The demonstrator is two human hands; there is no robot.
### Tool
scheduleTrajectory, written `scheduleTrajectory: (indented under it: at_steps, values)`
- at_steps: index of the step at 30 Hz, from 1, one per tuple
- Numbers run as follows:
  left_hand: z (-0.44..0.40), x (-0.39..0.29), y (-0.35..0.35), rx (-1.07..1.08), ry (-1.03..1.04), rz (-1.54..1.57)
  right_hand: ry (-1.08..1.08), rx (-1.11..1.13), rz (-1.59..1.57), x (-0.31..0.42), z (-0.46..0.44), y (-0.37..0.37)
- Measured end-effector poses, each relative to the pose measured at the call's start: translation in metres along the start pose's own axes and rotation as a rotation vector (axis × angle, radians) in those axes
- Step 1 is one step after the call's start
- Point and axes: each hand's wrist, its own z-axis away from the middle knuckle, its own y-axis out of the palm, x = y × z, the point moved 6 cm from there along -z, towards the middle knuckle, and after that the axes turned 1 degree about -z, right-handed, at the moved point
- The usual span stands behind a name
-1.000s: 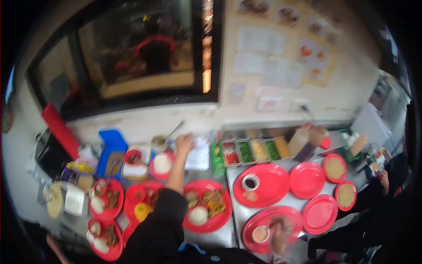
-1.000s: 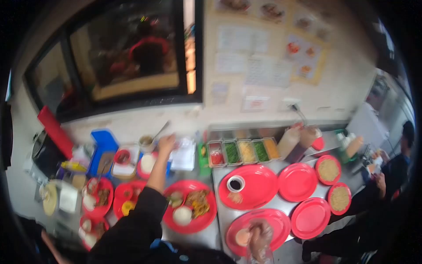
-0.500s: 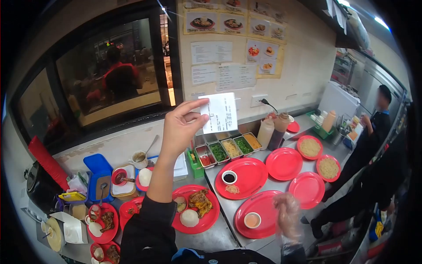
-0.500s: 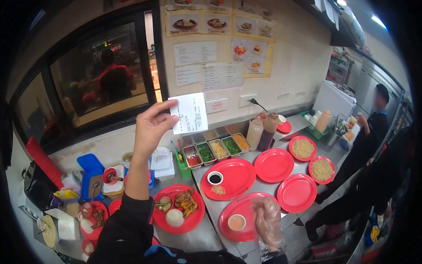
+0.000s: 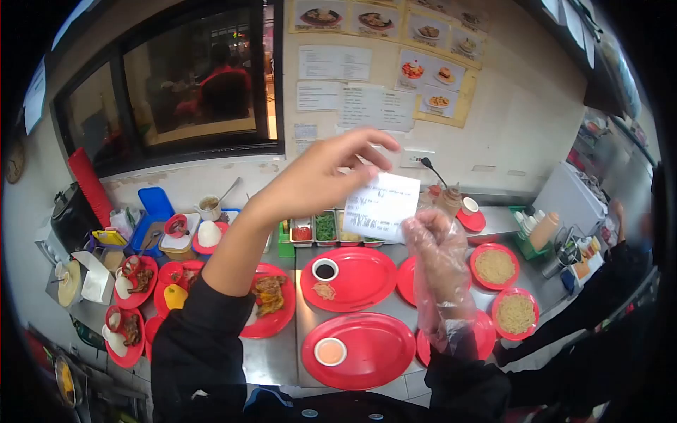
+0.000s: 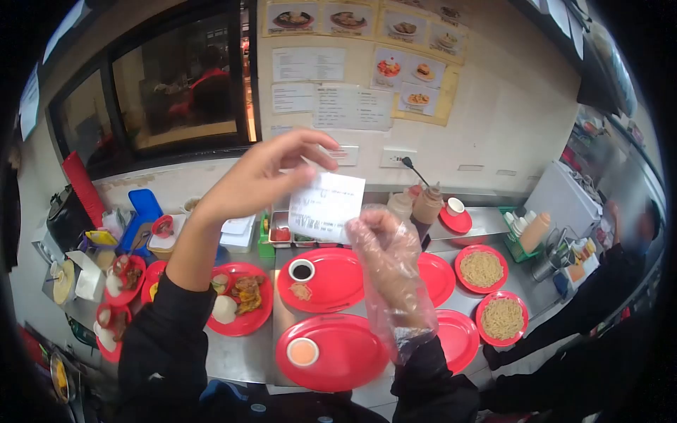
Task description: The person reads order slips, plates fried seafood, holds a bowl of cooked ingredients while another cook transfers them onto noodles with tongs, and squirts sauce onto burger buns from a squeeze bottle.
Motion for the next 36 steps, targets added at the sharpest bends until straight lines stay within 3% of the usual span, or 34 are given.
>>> scheduleTrajectory:
  at_steps: [1,5,10,15,18,20,23,24,25,26,31,32,34,35,36]
  values:
    - [-0.007,0.003,0.004,-0.132,-0.061,0.255,0.012,-0.072,-0.143,0.004,-0.002,-0.017]
    - [-0.019,-0.001,0.028,-0.220,-0.159,0.369,0.013,-0.011,-0.201,0.015,-0.028,-0.064]
    - [-0.035,-0.014,0.040,-0.316,-0.145,0.263,-0.022,0.048,-0.156,0.034,-0.055,-0.085]
    - [-0.035,-0.020,0.019,-0.448,-0.043,0.090,-0.157,0.117,0.220,0.077,-0.157,-0.125]
    - [-0.027,-0.027,0.011,-0.505,-0.039,0.054,-0.304,0.204,0.143,0.141,-0.226,-0.126]
    - [-0.023,-0.034,0.007,-0.589,-0.002,0.032,-0.432,0.095,0.113,0.201,-0.253,-0.120]
    - [-0.008,-0.047,0.000,-0.653,-0.016,-0.011,-0.516,-0.050,-0.477,0.269,-0.315,-0.139]
    - [-0.001,-0.051,-0.003,-0.676,0.005,-0.033,-0.470,-0.209,-0.744,0.282,-0.324,-0.149]
    - [0.005,-0.051,-0.007,-0.685,-0.001,-0.038,-0.518,-0.178,-0.889,0.290,-0.368,-0.174]
    - [0.014,-0.050,-0.012,-0.719,-0.002,-0.046,-0.457,-0.191,-0.790,0.296,-0.373,-0.190]
    - [0.033,-0.053,-0.019,-0.785,-0.051,-0.168,-0.429,-0.367,-0.602,0.254,-0.317,-0.173]
    - [0.033,-0.050,-0.018,-0.791,-0.036,-0.146,-0.589,-0.365,-0.089,0.241,-0.281,-0.161]
    - [0.040,-0.043,-0.009,-0.804,-0.047,-0.136,-0.591,0.061,-0.546,0.122,-0.168,-0.098]
    - [0.030,-0.045,-0.007,-0.783,-0.007,-0.144,-0.347,-0.028,-0.515,0.084,-0.134,-0.085]
    - [0.029,-0.039,-0.007,-0.791,-0.028,-0.142,-0.275,0.092,-0.578,0.053,-0.093,-0.066]
